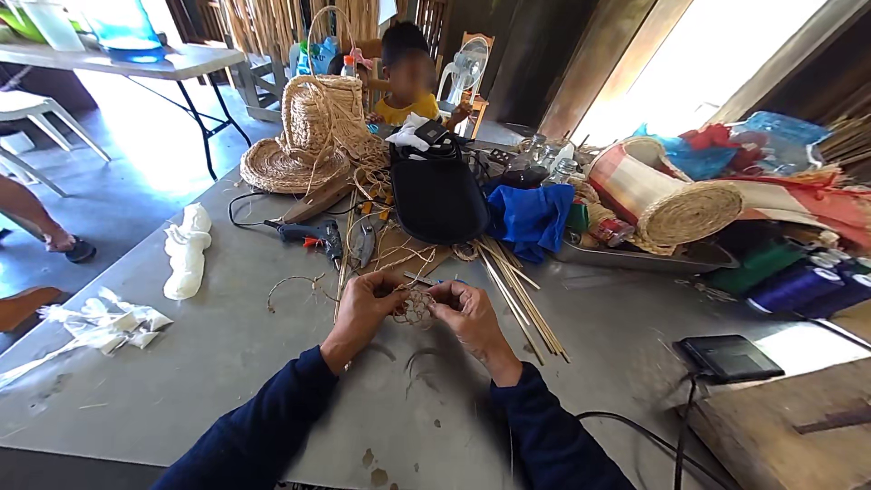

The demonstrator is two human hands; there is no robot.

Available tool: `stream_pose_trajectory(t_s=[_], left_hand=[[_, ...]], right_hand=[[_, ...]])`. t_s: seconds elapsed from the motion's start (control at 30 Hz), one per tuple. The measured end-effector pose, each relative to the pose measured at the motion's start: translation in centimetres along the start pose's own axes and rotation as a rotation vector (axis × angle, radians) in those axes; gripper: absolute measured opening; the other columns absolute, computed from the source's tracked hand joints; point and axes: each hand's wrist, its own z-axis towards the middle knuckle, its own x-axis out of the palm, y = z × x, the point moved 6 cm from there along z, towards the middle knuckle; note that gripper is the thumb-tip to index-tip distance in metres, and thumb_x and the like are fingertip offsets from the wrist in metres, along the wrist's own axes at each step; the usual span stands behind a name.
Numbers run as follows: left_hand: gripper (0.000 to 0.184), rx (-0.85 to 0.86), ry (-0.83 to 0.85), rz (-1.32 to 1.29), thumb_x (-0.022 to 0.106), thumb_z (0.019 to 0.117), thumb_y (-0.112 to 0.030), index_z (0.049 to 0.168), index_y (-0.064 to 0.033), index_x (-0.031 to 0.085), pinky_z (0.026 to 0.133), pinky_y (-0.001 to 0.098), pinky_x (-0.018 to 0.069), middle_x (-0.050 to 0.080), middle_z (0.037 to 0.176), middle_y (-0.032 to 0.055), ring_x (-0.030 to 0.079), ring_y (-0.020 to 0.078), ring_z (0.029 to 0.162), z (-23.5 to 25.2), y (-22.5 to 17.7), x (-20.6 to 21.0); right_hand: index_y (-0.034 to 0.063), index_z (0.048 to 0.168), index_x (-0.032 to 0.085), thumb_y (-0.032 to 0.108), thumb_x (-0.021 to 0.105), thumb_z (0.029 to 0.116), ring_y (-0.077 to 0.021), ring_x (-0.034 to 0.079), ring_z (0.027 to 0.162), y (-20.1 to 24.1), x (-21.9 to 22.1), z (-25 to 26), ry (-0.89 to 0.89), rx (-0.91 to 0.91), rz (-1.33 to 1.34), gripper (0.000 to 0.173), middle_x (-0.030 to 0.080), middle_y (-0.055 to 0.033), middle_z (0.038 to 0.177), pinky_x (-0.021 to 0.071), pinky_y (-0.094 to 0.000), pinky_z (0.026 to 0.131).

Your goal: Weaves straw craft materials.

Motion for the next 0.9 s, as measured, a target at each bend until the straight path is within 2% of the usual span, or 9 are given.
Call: stream_pose_trajectory(t_s=[0.27, 0.47, 0.63, 0.9], left_hand=[[0.006, -0.030, 0.052, 0.046, 0.070, 0.0902, 0.002, 0.096, -0.0002, 0.070, 0.071, 0.0245, 0.0613, 0.072, 0.082, 0.0003, 0.070, 0.0071, 0.071, -0.11, -0.01, 0.40], [0.007, -0.094, 0.098, 0.034, 0.069, 0.0910, 0.003, 0.098, 0.0016, 0.069, 0.073, 0.0267, 0.0626, 0.073, 0.082, 0.0025, 0.072, 0.0095, 0.072, -0.09, 0.08, 0.54], [0.015, -0.116, 0.163, 0.050, 0.067, 0.0929, 0.003, 0.107, 0.0022, 0.070, 0.073, 0.0242, 0.0614, 0.072, 0.088, 0.0013, 0.071, 0.0070, 0.074, -0.13, 0.16, 0.80], [0.013, -0.103, 0.175, 0.013, 0.065, 0.0964, -0.001, 0.106, 0.0017, 0.072, 0.072, 0.0250, 0.0616, 0.074, 0.090, 0.0020, 0.071, 0.0070, 0.073, -0.06, 0.60, 0.67]], right_hand=[[0.0006, 0.092, 0.073, 0.001, 0.064, 0.0903, 0.0018, 0.063, 0.070, 0.03, -0.05, 0.03, -0.028, -0.033, -0.073, 0.010, 0.069, 0.0018, 0.079, 0.0534, -0.0162, 0.069], [-0.0011, 0.097, 0.072, 0.004, 0.062, 0.0950, 0.0036, 0.060, 0.074, 0.61, -0.11, -0.12, -0.041, -0.055, -0.172, 0.011, 0.068, -0.0008, 0.084, 0.0488, -0.0131, 0.069], [-0.0027, 0.099, 0.070, 0.003, 0.059, 0.0980, 0.0013, 0.061, 0.076, 0.57, 0.18, -0.07, -0.034, -0.063, -0.187, 0.012, 0.067, -0.0027, 0.085, 0.0493, -0.0148, 0.073], [-0.0031, 0.098, 0.069, 0.004, 0.059, 0.0988, 0.0006, 0.059, 0.075, 0.50, 0.55, -0.10, -0.046, -0.080, -0.224, 0.013, 0.066, -0.0032, 0.084, 0.0481, -0.0152, 0.072]])
